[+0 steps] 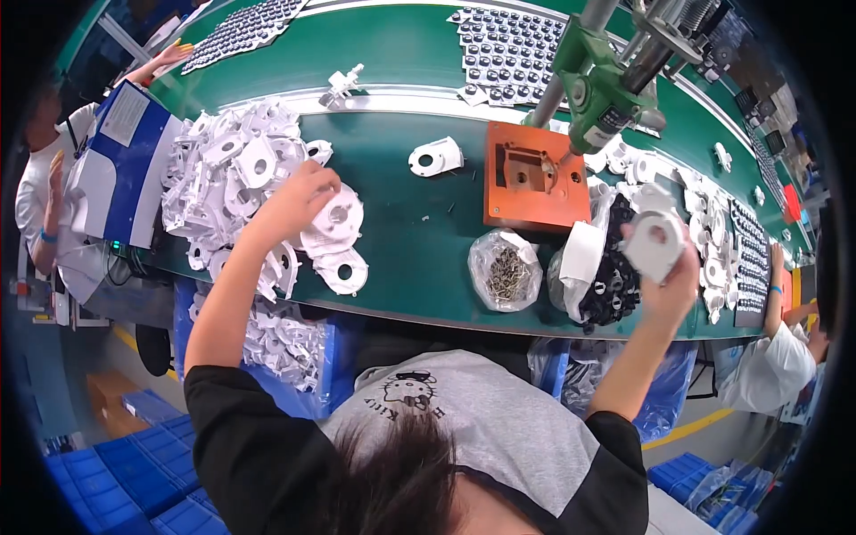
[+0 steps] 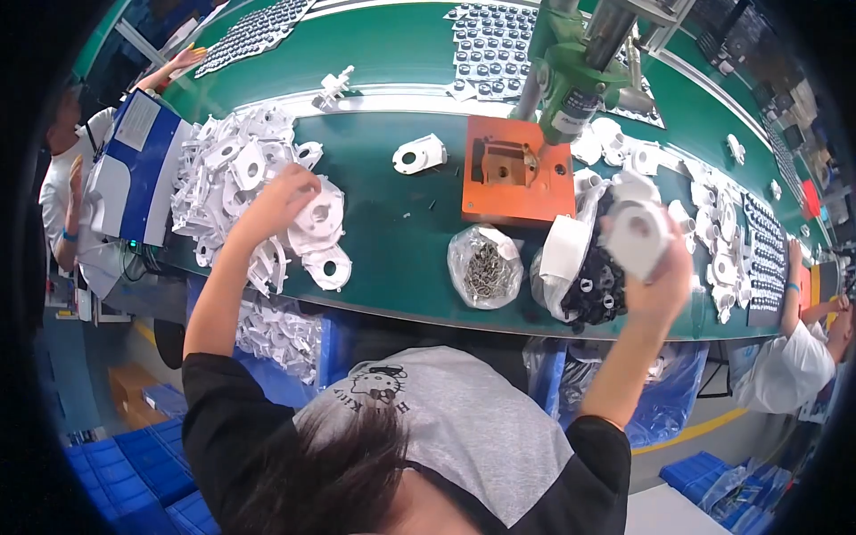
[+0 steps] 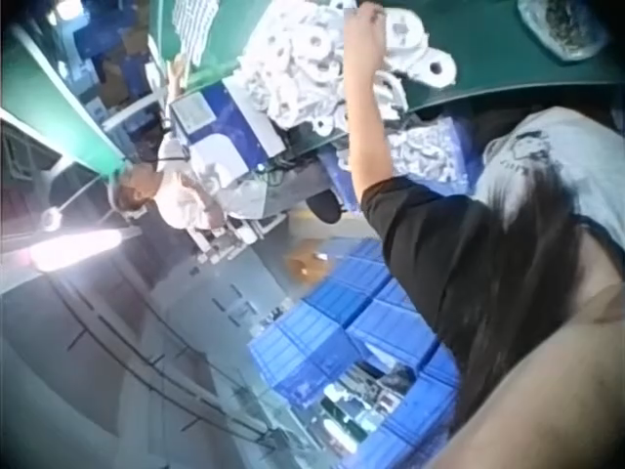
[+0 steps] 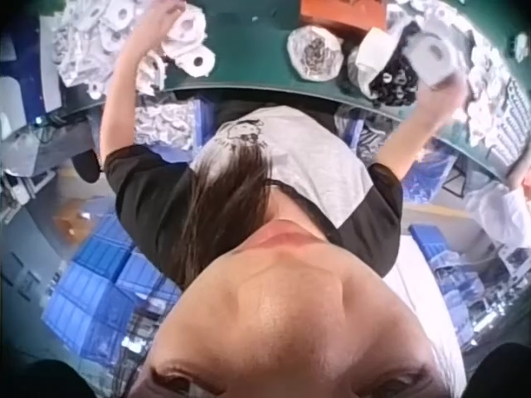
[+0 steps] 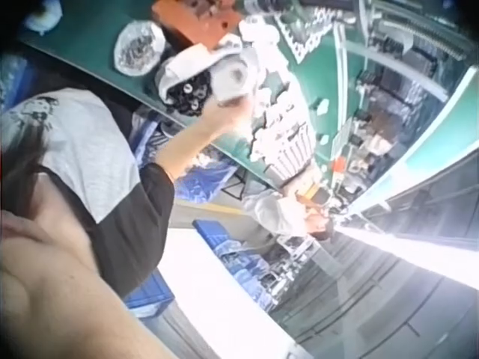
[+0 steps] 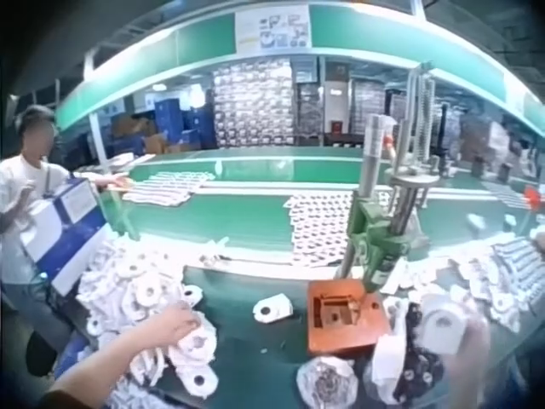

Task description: Assembling small electronics components into plastic housings using a manual press machine.

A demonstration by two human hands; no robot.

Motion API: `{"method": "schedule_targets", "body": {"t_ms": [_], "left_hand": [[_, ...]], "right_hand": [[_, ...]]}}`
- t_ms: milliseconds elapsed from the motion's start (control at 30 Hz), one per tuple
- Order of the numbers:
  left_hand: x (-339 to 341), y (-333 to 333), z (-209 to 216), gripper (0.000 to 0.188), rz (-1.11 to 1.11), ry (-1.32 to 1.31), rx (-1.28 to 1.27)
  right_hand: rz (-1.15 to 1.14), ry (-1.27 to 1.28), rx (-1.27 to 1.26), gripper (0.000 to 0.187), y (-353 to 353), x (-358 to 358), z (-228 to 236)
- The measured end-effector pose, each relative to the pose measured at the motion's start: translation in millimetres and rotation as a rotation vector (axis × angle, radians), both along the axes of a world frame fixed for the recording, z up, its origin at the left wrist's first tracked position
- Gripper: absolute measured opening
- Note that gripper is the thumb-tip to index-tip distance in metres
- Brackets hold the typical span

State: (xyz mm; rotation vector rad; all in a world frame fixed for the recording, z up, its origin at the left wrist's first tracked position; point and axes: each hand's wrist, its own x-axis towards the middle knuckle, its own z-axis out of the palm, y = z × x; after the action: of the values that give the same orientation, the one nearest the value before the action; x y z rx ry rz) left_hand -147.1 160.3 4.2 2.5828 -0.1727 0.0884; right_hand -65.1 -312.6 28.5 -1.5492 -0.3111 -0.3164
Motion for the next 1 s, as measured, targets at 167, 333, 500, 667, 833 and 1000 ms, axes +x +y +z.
{"method": "schedule_targets", "body": {"t_ms": [167,333,500,667,833,1000], "left_hand": [[57,14,-5,0.017,0.237,-0.018,-0.19],[174,79,-48,0.017,0.544,-0.009,-0.119],[207,71,-52,0.019,0.672,-0.229,-0.635],[136,-74,18,0.019,0.15,-0.007,-1.255],[39,-170,20,0.016,-0.048,0.03,-1.199],[16,-210,18,0.036,-0.04,-0.135,-1.065]], "right_hand": [[0.368,0.271,0.429,0.049,38,-11,-14],[0.493,0.324,0.375,0.04,62,-25,-8],[0.374,0.298,0.302,0.031,68,-29,-7],[0.154,0.082,0.209,0.025,92,-20,4],[0.146,-0.136,0.106,0.022,135,-21,11],[0.172,-0.196,0.109,0.02,143,-32,10]]}}
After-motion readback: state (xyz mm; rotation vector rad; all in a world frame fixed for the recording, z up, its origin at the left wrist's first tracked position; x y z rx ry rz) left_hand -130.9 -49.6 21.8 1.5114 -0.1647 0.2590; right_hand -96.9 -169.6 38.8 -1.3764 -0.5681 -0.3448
